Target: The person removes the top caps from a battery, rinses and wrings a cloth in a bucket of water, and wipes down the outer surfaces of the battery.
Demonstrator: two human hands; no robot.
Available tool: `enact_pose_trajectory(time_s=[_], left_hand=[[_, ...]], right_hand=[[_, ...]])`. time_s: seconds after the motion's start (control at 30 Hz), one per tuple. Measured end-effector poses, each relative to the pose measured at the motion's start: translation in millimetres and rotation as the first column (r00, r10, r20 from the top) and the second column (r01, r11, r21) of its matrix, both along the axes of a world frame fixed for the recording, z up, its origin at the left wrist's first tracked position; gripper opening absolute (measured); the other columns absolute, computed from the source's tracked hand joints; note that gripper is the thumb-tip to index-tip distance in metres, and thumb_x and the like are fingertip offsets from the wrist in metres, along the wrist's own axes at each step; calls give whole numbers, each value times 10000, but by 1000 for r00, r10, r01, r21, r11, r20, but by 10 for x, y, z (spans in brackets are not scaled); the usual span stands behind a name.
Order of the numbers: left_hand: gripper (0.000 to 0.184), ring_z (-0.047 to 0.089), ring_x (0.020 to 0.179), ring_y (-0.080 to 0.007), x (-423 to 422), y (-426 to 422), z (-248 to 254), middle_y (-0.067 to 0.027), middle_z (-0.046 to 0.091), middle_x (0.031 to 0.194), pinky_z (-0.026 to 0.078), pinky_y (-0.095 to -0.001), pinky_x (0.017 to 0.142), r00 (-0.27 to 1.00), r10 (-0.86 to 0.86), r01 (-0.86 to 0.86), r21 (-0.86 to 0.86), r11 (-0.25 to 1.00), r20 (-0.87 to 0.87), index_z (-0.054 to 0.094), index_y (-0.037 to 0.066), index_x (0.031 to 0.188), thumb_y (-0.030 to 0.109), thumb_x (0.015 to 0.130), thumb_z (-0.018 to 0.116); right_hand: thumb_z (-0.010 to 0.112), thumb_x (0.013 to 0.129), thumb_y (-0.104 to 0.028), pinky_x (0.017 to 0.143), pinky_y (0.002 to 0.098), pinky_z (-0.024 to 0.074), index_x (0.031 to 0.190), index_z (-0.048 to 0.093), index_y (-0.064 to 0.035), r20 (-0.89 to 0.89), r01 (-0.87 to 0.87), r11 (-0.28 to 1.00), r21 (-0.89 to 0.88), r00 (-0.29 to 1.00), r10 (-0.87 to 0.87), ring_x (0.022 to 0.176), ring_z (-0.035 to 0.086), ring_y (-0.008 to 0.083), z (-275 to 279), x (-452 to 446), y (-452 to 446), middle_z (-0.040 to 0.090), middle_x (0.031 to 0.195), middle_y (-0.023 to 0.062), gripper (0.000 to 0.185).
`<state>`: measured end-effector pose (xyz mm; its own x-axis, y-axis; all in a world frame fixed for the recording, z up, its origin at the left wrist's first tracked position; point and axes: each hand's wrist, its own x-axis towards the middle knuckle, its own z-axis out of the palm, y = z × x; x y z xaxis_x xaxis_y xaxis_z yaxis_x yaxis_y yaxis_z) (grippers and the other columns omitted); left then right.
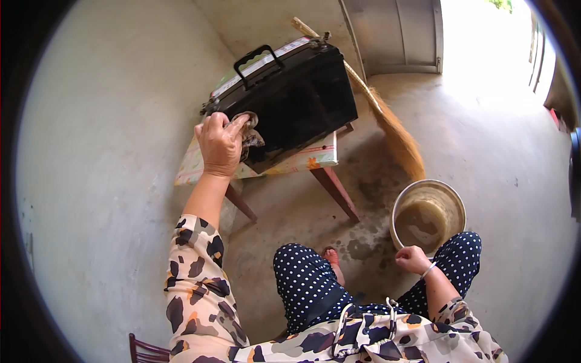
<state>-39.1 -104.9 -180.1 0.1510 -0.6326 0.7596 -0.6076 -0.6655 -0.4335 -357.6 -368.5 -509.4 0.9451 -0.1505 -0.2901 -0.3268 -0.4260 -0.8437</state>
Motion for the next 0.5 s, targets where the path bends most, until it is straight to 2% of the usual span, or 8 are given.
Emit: enact_pose_trajectory(time_s=[0.1,0.17,0.2,0.23,0.3,0.4,0.43,0.5], left_hand=[[182,476,727,-190,-10,296,-58,-9,440,717,358,-335,641,998,38,-40,-40,998,-52,666,171,824,94,660,654],[100,479,727,-219,-46,402,-56,-38,441,715,378,-359,676,987,3,-33,-177,984,-164,650,127,794,106,697,643],[84,471,747,-262,-90,412,-50,-83,449,743,384,-377,719,950,-20,-53,-226,973,-311,604,60,800,118,741,621],[84,471,747,-262,-123,388,-46,-83,449,743,384,-377,719,951,-12,-62,-228,972,-308,604,60,800,118,741,621],[122,463,779,-293,-182,199,-9,-120,461,787,383,-380,725,933,-167,75,-281,957,-318,558,21,833,119,771,597],[243,492,856,-336,-164,-223,96,-162,512,882,400,-409,748,934,-244,193,-205,960,-262,523,-4,889,234,838,523],[252,519,822,-331,-177,-382,129,-141,535,842,428,-398,707,910,-199,143,-176,974,-364,521,8,865,257,830,534],[247,555,763,-296,-74,-659,174,-107,556,769,460,-377,658,957,-113,103,-50,993,-269,531,46,820,286,791,579]], right_hand=[[614,671,-171,585,277,478,799,657,-28,-8,-10,1000,-17,1000,10,593,592,151,21,4,7,628,664,87,197],[616,668,-168,582,274,476,793,657,-28,37,-22,999,-30,999,23,591,589,147,-45,3,8,626,659,83,192],[617,667,-167,581,275,475,790,657,-28,10,-26,999,-26,1000,26,591,589,146,-42,9,13,626,657,83,190],[619,666,-165,580,276,475,787,656,-27,-18,-33,999,-25,999,32,591,589,144,-36,16,19,625,654,82,187],[620,666,-165,579,277,475,785,656,-28,7,-45,999,-23,999,45,590,589,145,-74,26,30,625,653,82,185],[623,666,-164,576,279,476,781,656,-29,16,-40,999,-21,999,40,584,588,146,-103,21,40,624,649,82,181],[624,666,-164,575,281,476,780,656,-29,2,-31,999,-27,1000,31,581,588,146,-93,17,41,623,646,83,180],[624,666,-161,576,280,477,778,655,-28,-9,-25,998,-53,1000,25,582,590,147,-43,4,48,624,644,84,177]])
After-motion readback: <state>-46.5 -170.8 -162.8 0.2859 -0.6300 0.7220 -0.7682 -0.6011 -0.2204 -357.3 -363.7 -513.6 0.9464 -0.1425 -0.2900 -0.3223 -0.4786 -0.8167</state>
